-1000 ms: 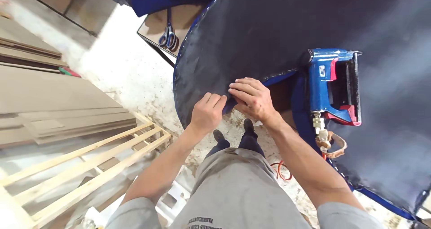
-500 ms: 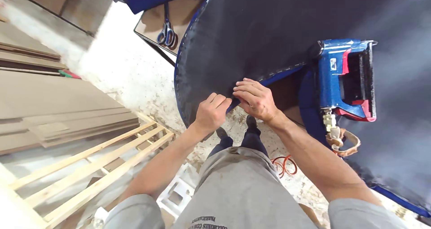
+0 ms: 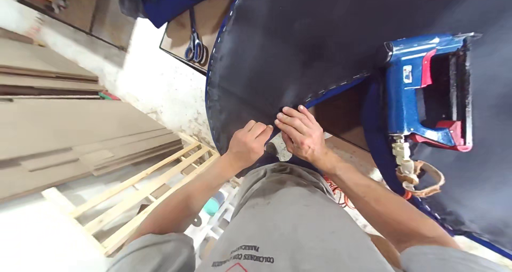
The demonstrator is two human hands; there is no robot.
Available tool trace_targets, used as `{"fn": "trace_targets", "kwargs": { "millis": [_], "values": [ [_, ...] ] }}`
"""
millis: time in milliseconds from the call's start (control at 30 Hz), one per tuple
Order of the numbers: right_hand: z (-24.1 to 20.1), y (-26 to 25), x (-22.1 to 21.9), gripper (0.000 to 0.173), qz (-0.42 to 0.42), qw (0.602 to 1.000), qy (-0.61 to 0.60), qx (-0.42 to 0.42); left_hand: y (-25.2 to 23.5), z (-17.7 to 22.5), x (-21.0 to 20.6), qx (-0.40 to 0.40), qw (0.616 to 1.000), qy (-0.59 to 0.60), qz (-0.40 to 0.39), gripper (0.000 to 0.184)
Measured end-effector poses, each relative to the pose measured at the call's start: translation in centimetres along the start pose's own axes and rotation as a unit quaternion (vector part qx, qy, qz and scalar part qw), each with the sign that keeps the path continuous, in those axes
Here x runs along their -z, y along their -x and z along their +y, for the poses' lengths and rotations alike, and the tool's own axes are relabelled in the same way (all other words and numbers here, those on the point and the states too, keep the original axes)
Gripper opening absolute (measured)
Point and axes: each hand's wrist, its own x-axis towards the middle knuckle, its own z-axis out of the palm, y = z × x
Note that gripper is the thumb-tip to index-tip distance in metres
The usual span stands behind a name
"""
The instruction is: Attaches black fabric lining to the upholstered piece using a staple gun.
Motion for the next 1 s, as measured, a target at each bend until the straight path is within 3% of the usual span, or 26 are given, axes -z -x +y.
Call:
{"fn": "trace_targets", "kwargs": {
  "millis": [133, 300, 533, 600, 667, 767, 833, 900, 1000],
  "values": [
    [-1.0, 0.5, -0.7, 0.028, 0.031, 0.998, 0.037, -0.028, -2.0, -1.3, 3.3, -0.058, 0.982, -0.002, -0.178, 0.036],
    [-2.6, 1.0, -1.7, 0.025, 0.076, 0.991, 0.090, -0.069, -5.9, -3.9, 5.7, -0.188, 0.916, -0.027, -0.355, 0.046],
    [-5.1, 1.3, -2.6, 0.027, 0.099, 0.971, 0.165, -0.139, -10.6, -6.7, 5.5, -0.330, 0.846, 0.022, -0.418, 0.045],
    [-5.8, 0.1, -1.0, 0.022, 0.081, 0.968, 0.164, -0.173, -11.2, -6.7, 5.5, -0.356, 0.833, 0.009, -0.422, 0.044],
    [-5.7, -2.2, 3.3, 0.025, 0.067, 0.935, 0.219, -0.272, -11.7, -6.4, 5.5, -0.381, 0.823, -0.009, -0.422, 0.044],
    [-1.7, -5.2, 10.6, 0.062, 0.002, 0.810, 0.310, -0.498, -11.7, -6.7, 5.3, -0.395, 0.819, -0.007, -0.416, 0.044],
    [2.2, -5.1, 12.6, 0.087, -0.030, 0.748, 0.325, -0.578, -12.1, -7.0, 5.3, -0.403, 0.814, -0.007, -0.417, 0.045],
    [4.3, -5.4, 13.7, 0.101, -0.061, 0.739, 0.323, -0.588, -12.3, -7.1, 5.1, -0.407, 0.812, -0.006, -0.419, 0.046],
    [4.8, -7.2, 15.5, 0.089, -0.140, 0.731, 0.287, -0.603, -12.4, -7.1, 5.0, -0.420, 0.801, -0.005, -0.426, 0.043]
  ]
}}
